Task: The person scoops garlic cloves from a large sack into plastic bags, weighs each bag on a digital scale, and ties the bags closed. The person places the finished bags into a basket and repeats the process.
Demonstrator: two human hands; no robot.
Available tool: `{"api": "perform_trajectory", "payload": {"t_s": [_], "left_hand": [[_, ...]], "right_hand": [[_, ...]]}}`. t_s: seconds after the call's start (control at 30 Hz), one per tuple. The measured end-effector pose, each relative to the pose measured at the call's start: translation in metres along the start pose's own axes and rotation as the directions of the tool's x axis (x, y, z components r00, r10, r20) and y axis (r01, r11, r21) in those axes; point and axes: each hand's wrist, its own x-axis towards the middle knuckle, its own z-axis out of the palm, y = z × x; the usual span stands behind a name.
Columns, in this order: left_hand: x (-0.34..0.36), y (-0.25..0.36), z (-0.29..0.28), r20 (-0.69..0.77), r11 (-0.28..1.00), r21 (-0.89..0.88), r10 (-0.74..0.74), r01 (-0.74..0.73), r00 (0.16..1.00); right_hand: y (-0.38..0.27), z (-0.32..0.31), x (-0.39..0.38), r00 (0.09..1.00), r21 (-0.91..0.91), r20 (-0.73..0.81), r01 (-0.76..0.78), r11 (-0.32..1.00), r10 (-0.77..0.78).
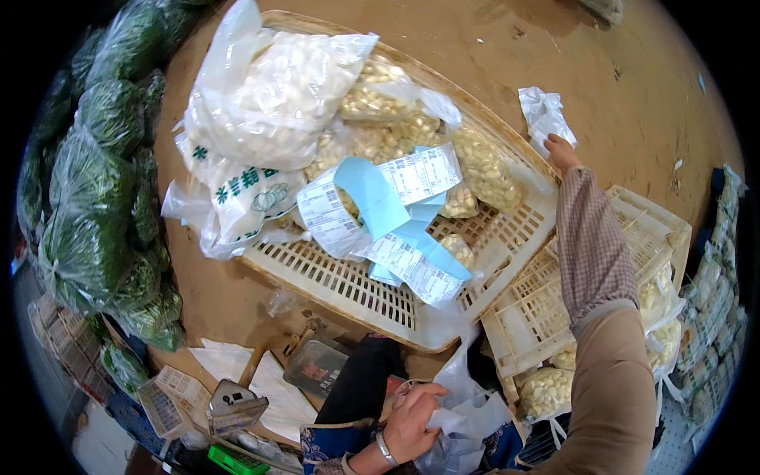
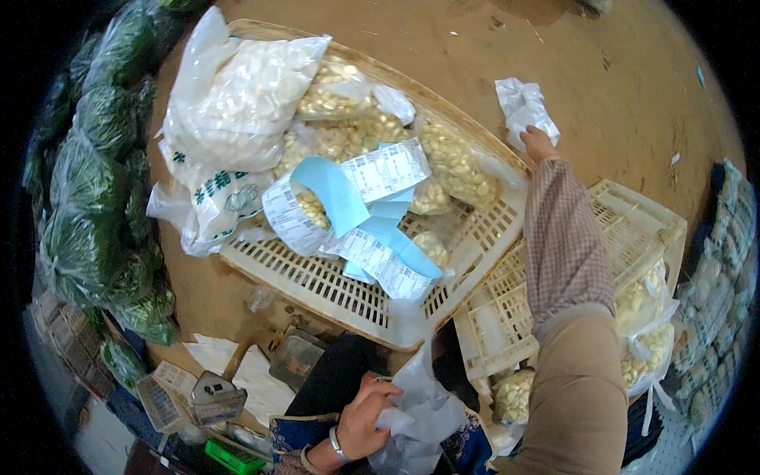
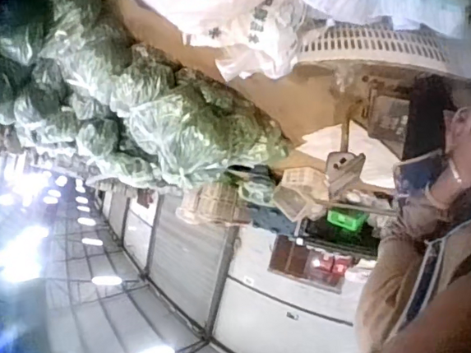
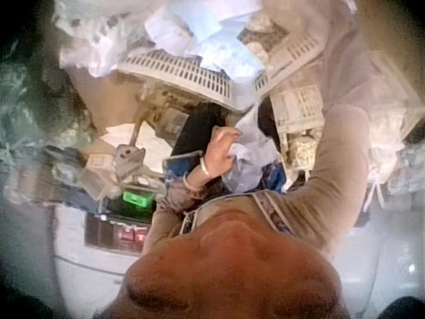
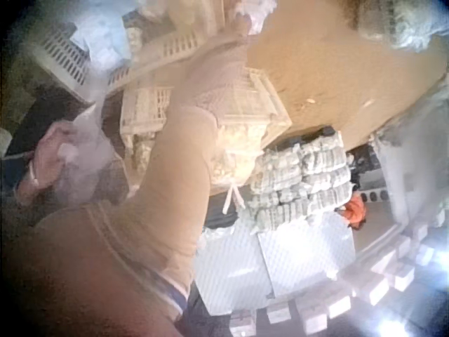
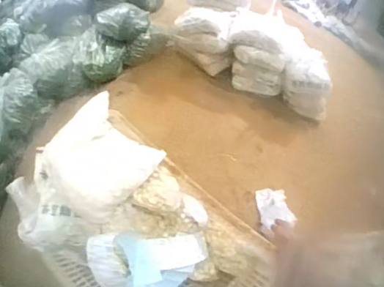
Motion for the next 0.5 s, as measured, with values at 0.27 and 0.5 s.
{"api": "perform_trajectory", "payload": {"t_s": [0.27, 0.5], "left_hand": [[0.012, 0.004, 0.003, -0.308, 0.998, -0.041, 0.04, -0.055, 0.951], [0.017, -0.001, 0.004, -0.165, 0.961, -0.275, -0.009, -0.037, 0.986]], "right_hand": [[-0.136, -0.057, -0.184, 0.858, 0.35, -0.376, 0.482, 0.803, -0.351], [-0.212, 0.013, -0.357, 0.335, 0.315, 0.792, 0.492, 0.811, -0.511]]}}
